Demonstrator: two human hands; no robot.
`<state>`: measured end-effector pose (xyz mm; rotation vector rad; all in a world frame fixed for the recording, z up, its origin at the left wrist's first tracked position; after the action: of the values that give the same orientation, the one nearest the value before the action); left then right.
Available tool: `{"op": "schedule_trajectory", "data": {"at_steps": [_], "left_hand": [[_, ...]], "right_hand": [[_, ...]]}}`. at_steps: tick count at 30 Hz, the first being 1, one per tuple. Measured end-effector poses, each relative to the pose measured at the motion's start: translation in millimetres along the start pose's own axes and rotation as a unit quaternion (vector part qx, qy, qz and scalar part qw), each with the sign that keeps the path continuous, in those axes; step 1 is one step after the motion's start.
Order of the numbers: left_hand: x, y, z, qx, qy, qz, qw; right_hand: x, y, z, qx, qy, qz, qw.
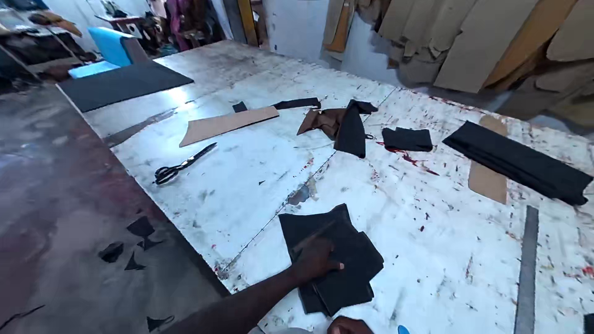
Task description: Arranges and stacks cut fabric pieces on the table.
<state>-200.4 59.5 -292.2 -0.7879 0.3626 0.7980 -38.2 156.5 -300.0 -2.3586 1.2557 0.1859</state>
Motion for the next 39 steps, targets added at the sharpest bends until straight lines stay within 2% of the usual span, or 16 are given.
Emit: {"op": "schedule_trajectory", "data": {"at_steps": [2, 4, 7, 10, 12, 14, 17, 20, 22, 26, 28, 30, 34, 37, 39], "left_hand": [[2, -5, 6, 0.004, -0.033, -0.016, 0.999], [3, -20, 26, 0.029, -0.057, -0.021, 0.998], [20, -58, 76, 0.153, -0.076, -0.046, 0.984], [51, -91, 109, 0.284, -0.1, -0.129, 0.945], [49, -100, 111, 0.354, -0.129, -0.104, 0.92], [33, -98, 96, 0.365, -0.12, -0.037, 0.922], [24, -95, 68, 0.379, -0.014, -0.02, 0.925], [32, -102, 46, 0.419, 0.019, -0.009, 0.908], [24, -111, 46, 0.424, -0.027, 0.031, 0.905], [-13, -105, 37, 0.353, -0.175, 0.185, 0.9], [-36, -97, 33, 0.339, -0.209, 0.224, 0.889], [-71, -97, 44, 0.349, -0.222, 0.256, 0.874], [-144, -102, 71, 0.409, -0.227, 0.357, 0.809], [-173, -112, 91, 0.457, -0.231, 0.361, 0.78], [-176, -121, 97, 0.476, -0.197, 0.373, 0.772]], "right_hand": [[-27, -8, 4, 0.026, 0.069, 0.101, 0.992], [-58, -15, 11, 0.061, 0.149, 0.193, 0.968], [-83, -23, 12, 0.112, 0.198, 0.256, 0.94], [-86, -41, 6, 0.132, 0.218, 0.389, 0.885], [-80, -55, 10, 0.127, 0.253, 0.456, 0.844], [-72, -66, 16, 0.141, 0.276, 0.484, 0.818], [-67, -73, 11, 0.143, 0.309, 0.489, 0.803], [-76, -64, -17, 0.112, 0.337, 0.476, 0.805], [-84, -50, -41, 0.077, 0.36, 0.456, 0.81], [-104, -19, -83, 0.007, 0.402, 0.398, 0.825], [-117, -4, -104, -0.019, 0.403, 0.385, 0.83], [-133, 9, -124, -0.046, 0.398, 0.384, 0.832], [-159, 20, -174, -0.114, 0.395, 0.367, 0.834], [-162, 16, -197, -0.157, 0.408, 0.355, 0.826], [-157, 12, -189, -0.165, 0.419, 0.349, 0.821]]}}
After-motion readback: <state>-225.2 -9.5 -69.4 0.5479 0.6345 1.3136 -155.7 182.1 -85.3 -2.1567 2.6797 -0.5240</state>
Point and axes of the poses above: each hand's wrist, its own y-axis towards the middle knuckle, its own x-axis out of the palm, z = x × y, the point moved 9 cm from there along y, towards the middle knuckle, and after that the axes turned 10 degrees about -y, right-handed, at the moved point
